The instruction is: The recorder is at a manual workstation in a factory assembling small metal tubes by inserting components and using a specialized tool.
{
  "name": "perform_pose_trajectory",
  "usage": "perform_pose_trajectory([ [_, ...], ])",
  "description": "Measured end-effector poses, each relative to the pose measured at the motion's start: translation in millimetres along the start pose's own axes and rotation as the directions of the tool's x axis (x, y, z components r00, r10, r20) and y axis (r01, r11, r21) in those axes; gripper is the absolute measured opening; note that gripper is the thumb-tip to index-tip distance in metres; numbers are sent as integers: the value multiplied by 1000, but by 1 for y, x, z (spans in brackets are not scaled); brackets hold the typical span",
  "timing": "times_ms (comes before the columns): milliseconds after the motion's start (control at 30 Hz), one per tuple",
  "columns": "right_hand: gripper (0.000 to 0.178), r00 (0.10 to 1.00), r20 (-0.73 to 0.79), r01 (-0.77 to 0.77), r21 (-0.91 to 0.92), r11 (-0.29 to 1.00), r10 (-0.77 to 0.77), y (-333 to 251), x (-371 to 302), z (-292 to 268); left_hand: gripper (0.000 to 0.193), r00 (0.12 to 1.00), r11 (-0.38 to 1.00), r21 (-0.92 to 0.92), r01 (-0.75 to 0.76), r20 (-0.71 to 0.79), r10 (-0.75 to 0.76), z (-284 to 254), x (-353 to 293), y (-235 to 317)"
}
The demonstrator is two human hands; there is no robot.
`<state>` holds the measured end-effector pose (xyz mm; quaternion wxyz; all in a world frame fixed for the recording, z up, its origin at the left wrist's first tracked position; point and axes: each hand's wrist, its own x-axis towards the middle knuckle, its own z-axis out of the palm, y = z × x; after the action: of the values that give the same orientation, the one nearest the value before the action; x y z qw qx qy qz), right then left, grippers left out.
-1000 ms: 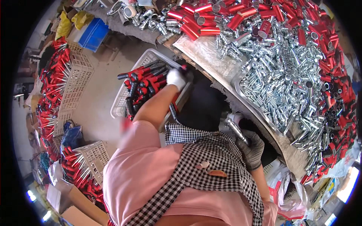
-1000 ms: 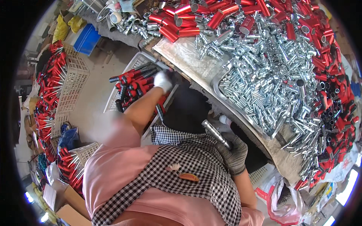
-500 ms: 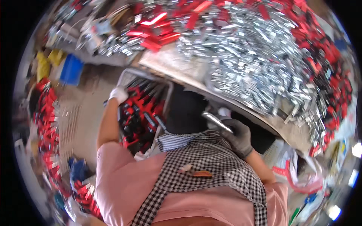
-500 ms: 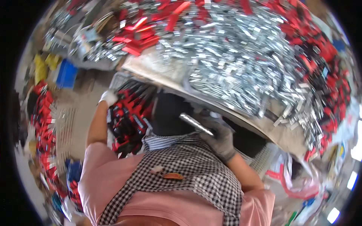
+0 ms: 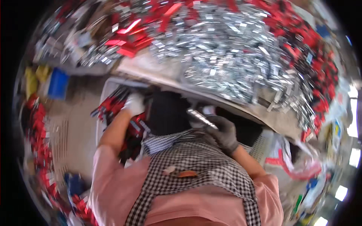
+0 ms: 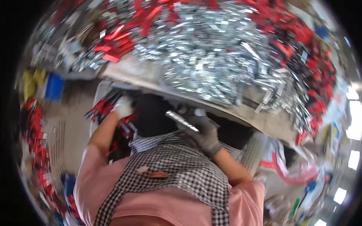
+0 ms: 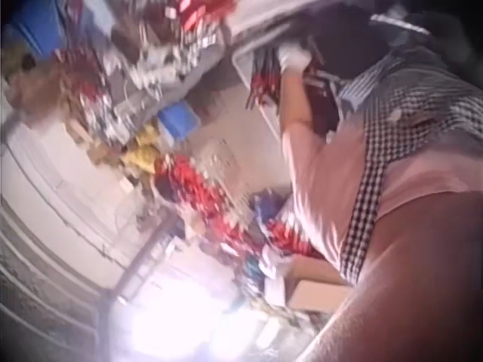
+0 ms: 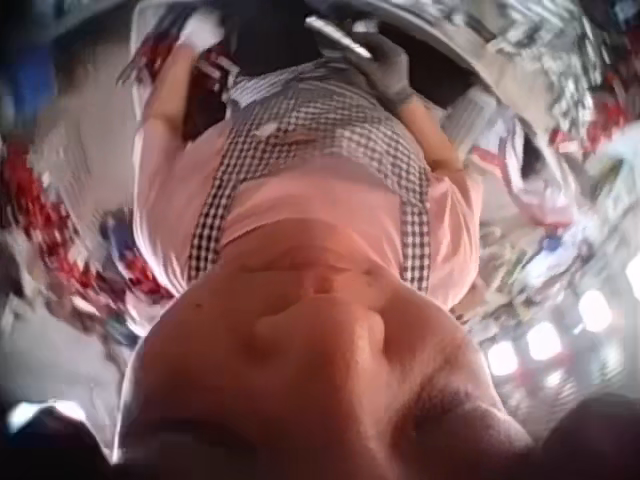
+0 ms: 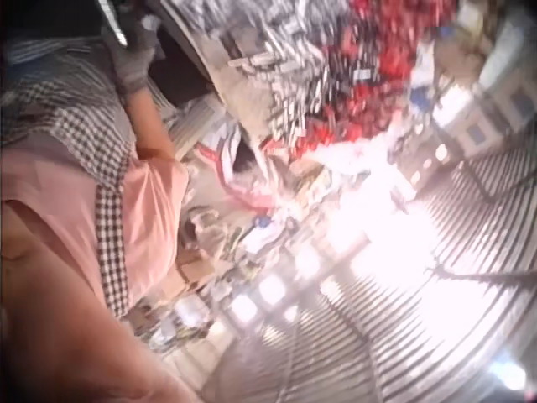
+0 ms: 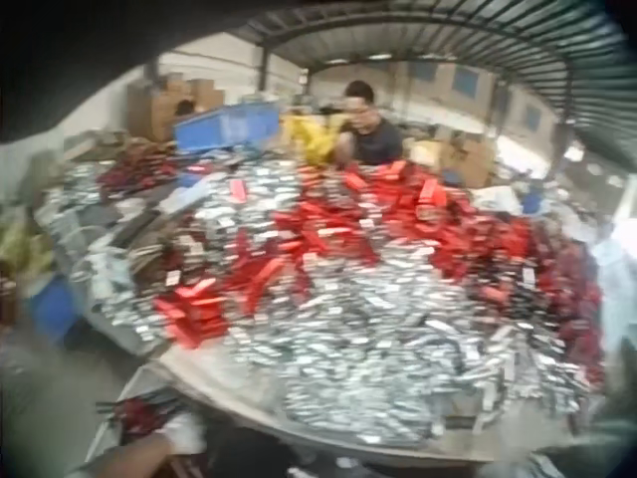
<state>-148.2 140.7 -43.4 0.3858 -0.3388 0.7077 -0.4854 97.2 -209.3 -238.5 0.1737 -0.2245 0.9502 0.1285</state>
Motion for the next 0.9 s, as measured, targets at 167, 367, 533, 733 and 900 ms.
perform_pose_trajectory([
  [167,37,997,-45,-54,199,978,64,-6,-12,4,35,871,883,40,468,149,-468,15,67,36],
  [367,31,988,-122,-55,307,950,97,28,-24,-23,28,762,747,-418,517,-172,-624,-75,1,-2],
  [533,31,959,-174,-126,452,883,226,26,-11,-17,30,656,814,-550,187,-547,-520,-112,-55,-20],
  [733,34,977,-136,-97,402,910,164,25,-1,-14,29,693,403,-909,104,-224,-685,-30,-65,-1],
  [900,35,971,-178,-86,367,926,161,33,-7,-15,17,936,942,-336,20,-325,-136,7,-73,70],
])
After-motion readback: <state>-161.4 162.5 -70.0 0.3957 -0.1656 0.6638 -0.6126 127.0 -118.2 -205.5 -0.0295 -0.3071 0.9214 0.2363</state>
